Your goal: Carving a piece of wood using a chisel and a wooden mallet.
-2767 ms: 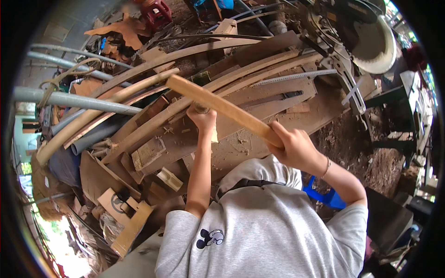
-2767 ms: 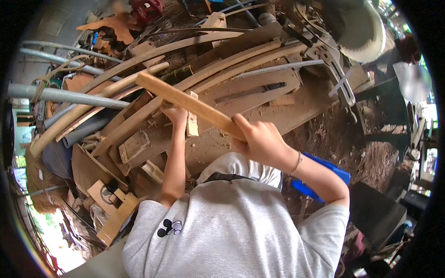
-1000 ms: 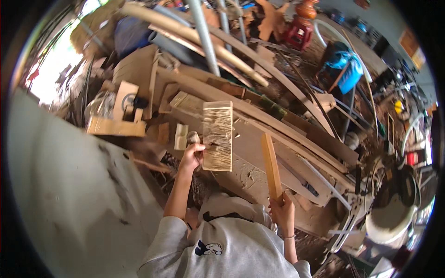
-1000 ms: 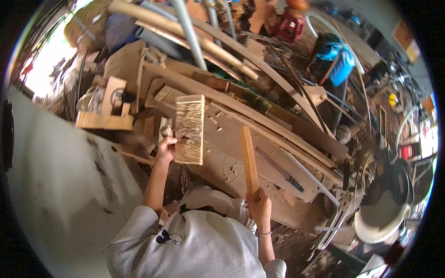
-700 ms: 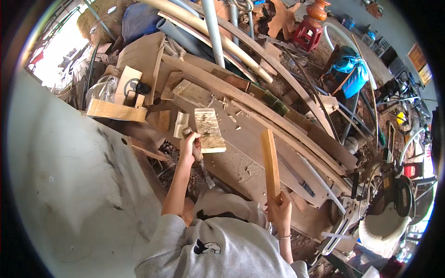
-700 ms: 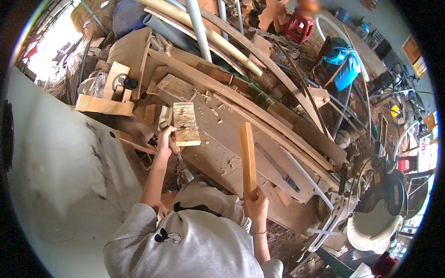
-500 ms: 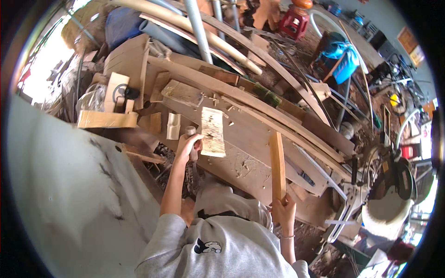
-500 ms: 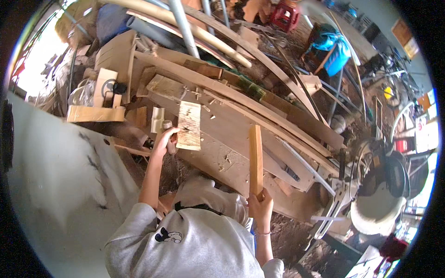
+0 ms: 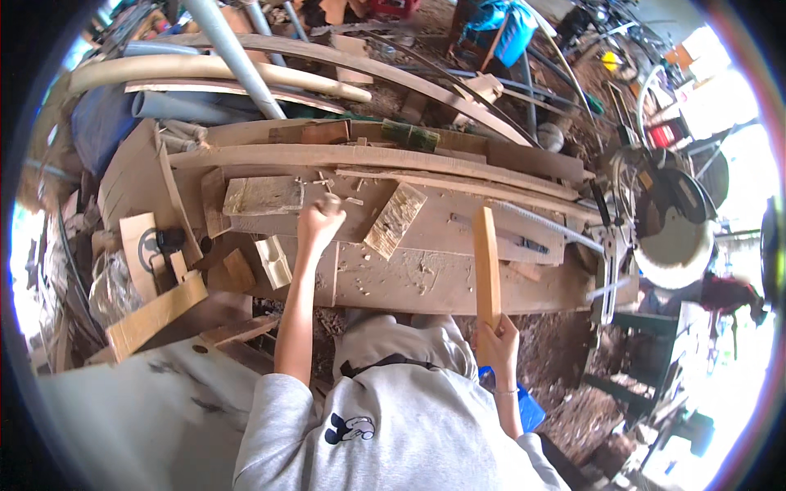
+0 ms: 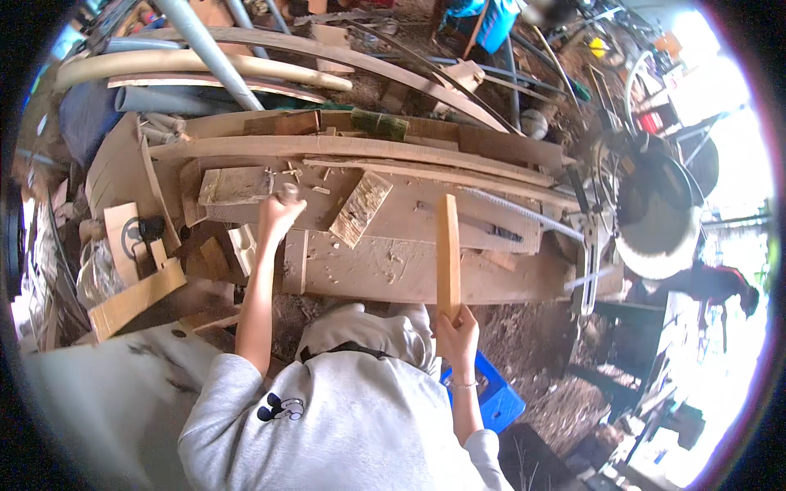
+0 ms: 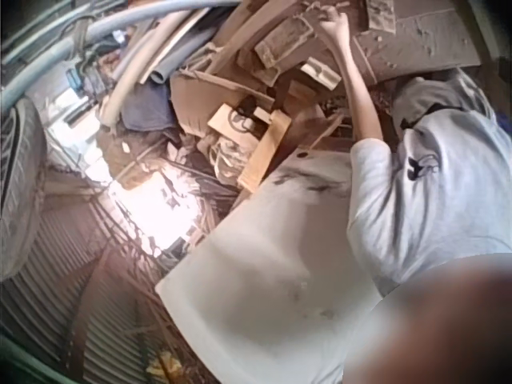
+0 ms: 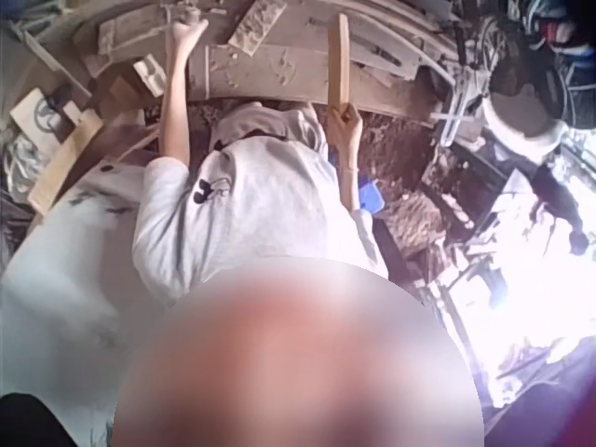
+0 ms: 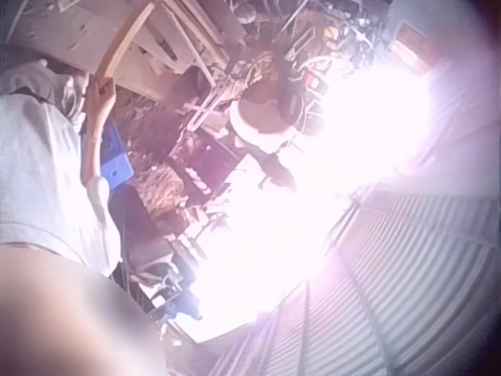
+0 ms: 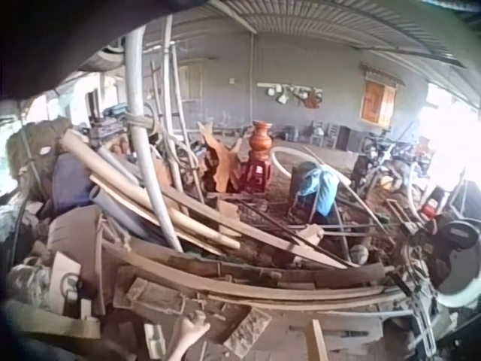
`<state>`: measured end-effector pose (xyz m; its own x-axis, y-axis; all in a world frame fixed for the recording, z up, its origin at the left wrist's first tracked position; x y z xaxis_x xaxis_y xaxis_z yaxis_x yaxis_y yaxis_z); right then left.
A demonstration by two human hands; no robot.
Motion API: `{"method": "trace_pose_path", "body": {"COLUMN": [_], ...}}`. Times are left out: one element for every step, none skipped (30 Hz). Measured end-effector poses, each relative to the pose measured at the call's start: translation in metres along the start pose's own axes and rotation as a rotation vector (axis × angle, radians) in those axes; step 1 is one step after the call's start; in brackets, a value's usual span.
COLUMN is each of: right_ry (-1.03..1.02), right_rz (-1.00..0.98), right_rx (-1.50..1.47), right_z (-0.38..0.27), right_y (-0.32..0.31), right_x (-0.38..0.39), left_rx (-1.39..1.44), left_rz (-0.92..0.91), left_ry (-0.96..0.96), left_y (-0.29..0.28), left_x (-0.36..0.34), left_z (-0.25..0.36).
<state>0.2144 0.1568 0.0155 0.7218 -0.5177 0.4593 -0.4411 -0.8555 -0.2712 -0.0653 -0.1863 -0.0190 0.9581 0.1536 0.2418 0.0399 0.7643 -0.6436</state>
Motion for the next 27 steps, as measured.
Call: {"method": "trace_pose_path", "body": {"right_ry": [0.012,0.041,0.068,0.077,0.123,0.164,0.203,0.264,0.268,0.298,0.327,0.374,0.371,0.473,0.574,0.569,0.607,0.647,0.645,0.685,0.724,0.754,0.753,0.736,0.720,0.718,0.737], "right_rz": [0.021,-0.001,-0.032,-0.019,-0.069,-0.107,-0.146,-0.215,-0.211,-0.221,-0.232,-0.271,-0.270,-0.274,-0.275,-0.275,-0.296,-0.318,-0.331,-0.354,-0.374,-0.401,-0.415,-0.449,-0.483,-0.478,-0.483], "right_rx": [-0.002,0.010,0.022,0.023,-0.052,-0.125,-0.197,-0.288,-0.285,-0.410,-0.536,-0.572,-0.569,-0.712,-0.858,-0.859,-1.007,-1.154,-1.152,-1.269,-1.391,-1.448,-1.449,-1.463,-1.476,-1.494,-1.536], "right_z": [0.000,0.001,0.002,0.002,0.004,0.002,0.000,0.007,0.009,0.002,-0.001,0.006,0.009,0.016,0.021,0.019,0.013,0.008,0.005,0.001,-0.004,-0.009,-0.014,-0.020,-0.025,-0.027,-0.029], "right_y": [0.007,0.018,0.031,0.039,0.054,0.063,0.071,0.082,0.087,0.099,0.106,0.109,0.110,0.115,0.120,0.121,0.127,0.131,0.131,0.134,0.136,0.136,0.133,0.127,0.122,0.116,0.112], "right_x": [0.006,0.012,0.017,0.022,0.028,0.036,0.043,0.047,0.050,0.059,0.065,0.069,0.070,0.076,0.080,0.079,0.080,0.081,0.080,0.080,0.080,0.079,0.078,0.077,0.076,0.073,0.069], "left_rx": [-0.014,-0.111,-0.208,-0.230,-0.251,-0.232,-0.168,-0.130,-0.091,-0.085,-0.147,-0.209,-0.205,-0.265,-0.325,-0.324,-0.153,0.021,0.020,0.155,0.289,0.409,0.407,0.441,0.475,0.477,0.479], "left_rz": [-0.077,-0.155,-0.225,-0.266,-0.305,-0.404,-0.383,-0.408,-0.430,-0.433,-0.426,-0.423,-0.422,-0.348,-0.275,-0.273,-0.445,-0.612,-0.600,-0.614,-0.627,-0.622,-0.610,-0.597,-0.583,-0.543,-0.503], "left_ry": [0.101,0.152,0.201,0.240,0.278,0.235,0.264,0.221,0.177,0.173,0.194,0.219,0.221,0.291,0.364,0.369,0.214,0.054,0.054,-0.080,-0.209,-0.272,-0.266,-0.305,-0.345,-0.312,-0.280], "left_y": [0.009,0.022,0.032,0.044,0.054,0.065,0.082,0.079,0.076,0.076,0.078,0.081,0.084,0.085,0.081,0.081,0.092,0.104,0.105,0.114,0.120,0.125,0.127,0.129,0.131,0.127,0.121], "left_x": [0.006,0.012,0.020,0.026,0.034,0.041,0.040,0.047,0.054,0.057,0.060,0.063,0.064,0.064,0.063,0.058,0.053,0.055,0.049,0.045,0.042,0.040,0.037,0.038,0.039,0.032,0.023], "left_z": [0.008,0.009,0.008,0.004,0.001,0.001,-0.016,-0.014,-0.011,-0.017,-0.024,-0.028,-0.037,-0.044,-0.040,-0.042,-0.055,-0.064,-0.069,-0.085,-0.093,-0.096,-0.098,-0.098,-0.097,-0.094,-0.091]}}
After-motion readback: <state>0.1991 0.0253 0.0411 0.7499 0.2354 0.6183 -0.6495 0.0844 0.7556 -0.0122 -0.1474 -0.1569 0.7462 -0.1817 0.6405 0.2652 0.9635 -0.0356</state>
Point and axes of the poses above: each hand's wrist, its own x-axis away from the middle knuckle, its own y-axis out of the palm, z = x × y, the point moved 9 cm from there along -x, towards the middle knuckle, and after that the axes turned 1 degree about z, right-handed, at the moved point
